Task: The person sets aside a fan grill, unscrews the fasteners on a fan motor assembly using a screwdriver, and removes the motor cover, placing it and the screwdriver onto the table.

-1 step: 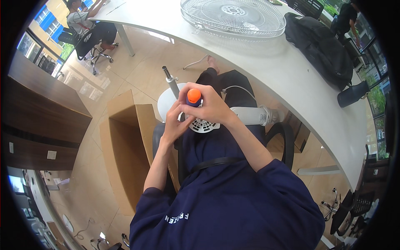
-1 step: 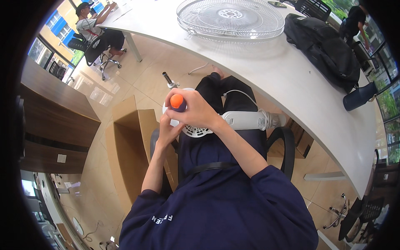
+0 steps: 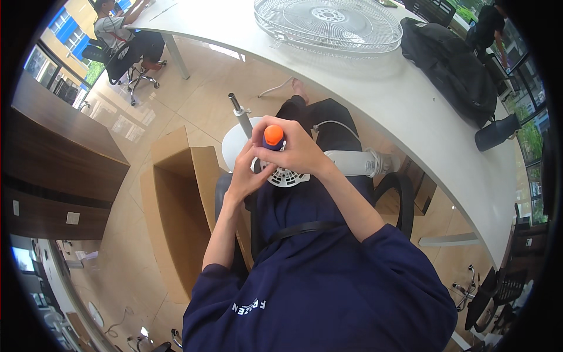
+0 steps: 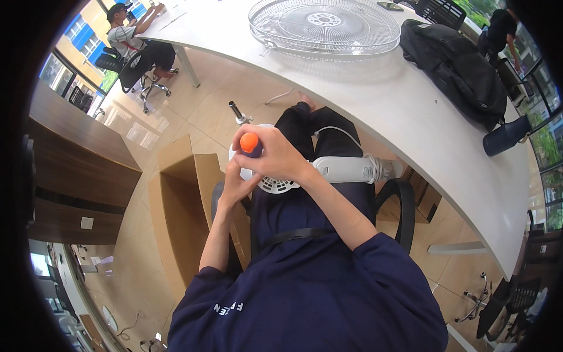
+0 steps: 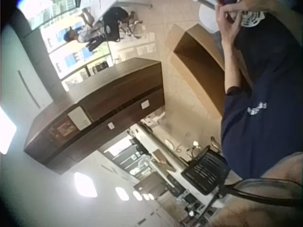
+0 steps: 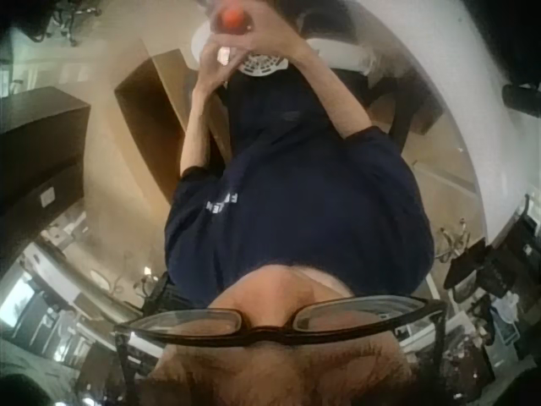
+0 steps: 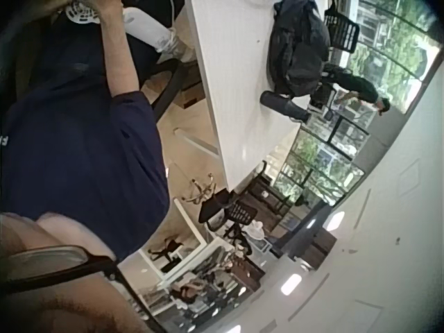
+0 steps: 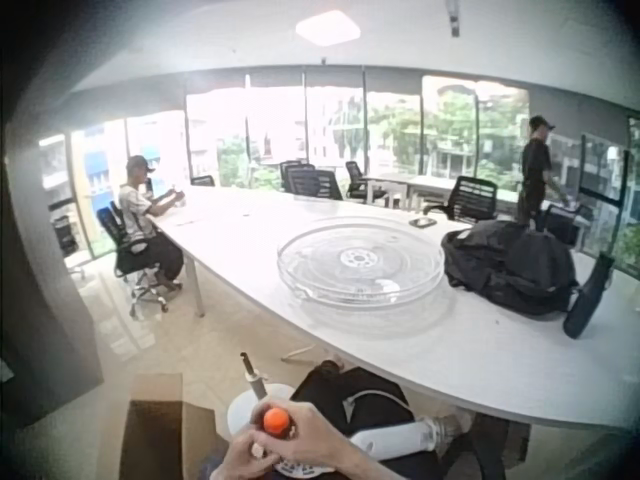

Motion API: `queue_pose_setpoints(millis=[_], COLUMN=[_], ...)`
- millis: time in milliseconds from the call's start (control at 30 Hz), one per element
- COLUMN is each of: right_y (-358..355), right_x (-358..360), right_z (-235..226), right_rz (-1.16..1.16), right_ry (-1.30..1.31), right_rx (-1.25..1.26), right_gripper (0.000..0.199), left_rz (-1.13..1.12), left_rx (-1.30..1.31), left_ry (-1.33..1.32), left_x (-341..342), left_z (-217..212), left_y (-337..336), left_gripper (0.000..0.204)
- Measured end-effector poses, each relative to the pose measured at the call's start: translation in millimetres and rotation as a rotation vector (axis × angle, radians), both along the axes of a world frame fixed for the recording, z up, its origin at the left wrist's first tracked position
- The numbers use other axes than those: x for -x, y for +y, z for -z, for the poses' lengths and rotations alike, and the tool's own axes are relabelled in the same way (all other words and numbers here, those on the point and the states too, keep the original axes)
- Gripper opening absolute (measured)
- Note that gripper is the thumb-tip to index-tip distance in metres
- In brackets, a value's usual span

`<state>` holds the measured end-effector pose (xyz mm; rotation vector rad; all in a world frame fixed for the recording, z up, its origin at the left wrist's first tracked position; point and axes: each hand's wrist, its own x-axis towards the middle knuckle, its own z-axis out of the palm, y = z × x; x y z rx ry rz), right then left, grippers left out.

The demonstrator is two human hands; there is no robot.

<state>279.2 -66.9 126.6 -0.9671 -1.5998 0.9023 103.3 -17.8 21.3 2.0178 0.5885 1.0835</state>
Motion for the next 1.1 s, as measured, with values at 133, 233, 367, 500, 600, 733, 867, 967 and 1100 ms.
queue_pose_setpoints(millis=[133,233,367,500,600,733,867,967,1100], right_y=[-0.7,-2.0,-7.9,-11.7,-8.6,-9.9,-9.4,-15.7,-34.6], right_x=[-1.4,-2.4,-5.8,-18.3,-24.8,-27.2,-37.2,-51.4,-83.2], right_z=[1.9,3.7,-7.4,-17.9,-14.4,-15.2,-13.7,-22.0,-51.7], right_rz=[-0.049,-0.078,-0.063,-0.026,-0.028,-0.034,-0.015,0.063,0.164], right_ry=[0.097,0.117,0.095,0.211,0.259,0.276,0.280,0.260,0.314], right_rx=[0.026,-0.019,-0.063,-0.123,-0.090,-0.082,-0.103,-0.184,-0.231], right_gripper=[0.015,0.014,0.015,0.015,0.015,0.014,0.014,0.016,0.015], left_rz=[0.172,0.242,0.189,0.138,0.103,0.103,0.120,0.122,0.108], left_rx=[0.167,0.137,-0.001,-0.077,-0.074,-0.092,-0.022,-0.046,-0.063], left_ry=[0.218,0.333,0.405,0.374,0.376,0.361,0.414,0.389,0.376], left_x=[1.9,-1.7,-6.6,-9.2,-10.4,-9.0,-8.6,-9.4,-11.0], left_z=[-6.1,-5.7,1.2,-6.0,-10.0,-12.4,-0.5,-1.8,-1.8], left_y=[-1.1,-1.5,-2.4,-5.9,-6.9,-8.1,-5.1,-6.8,-7.6], left_gripper=[0.087,0.105,0.112,0.117,0.122,0.124,0.129,0.129,0.128])
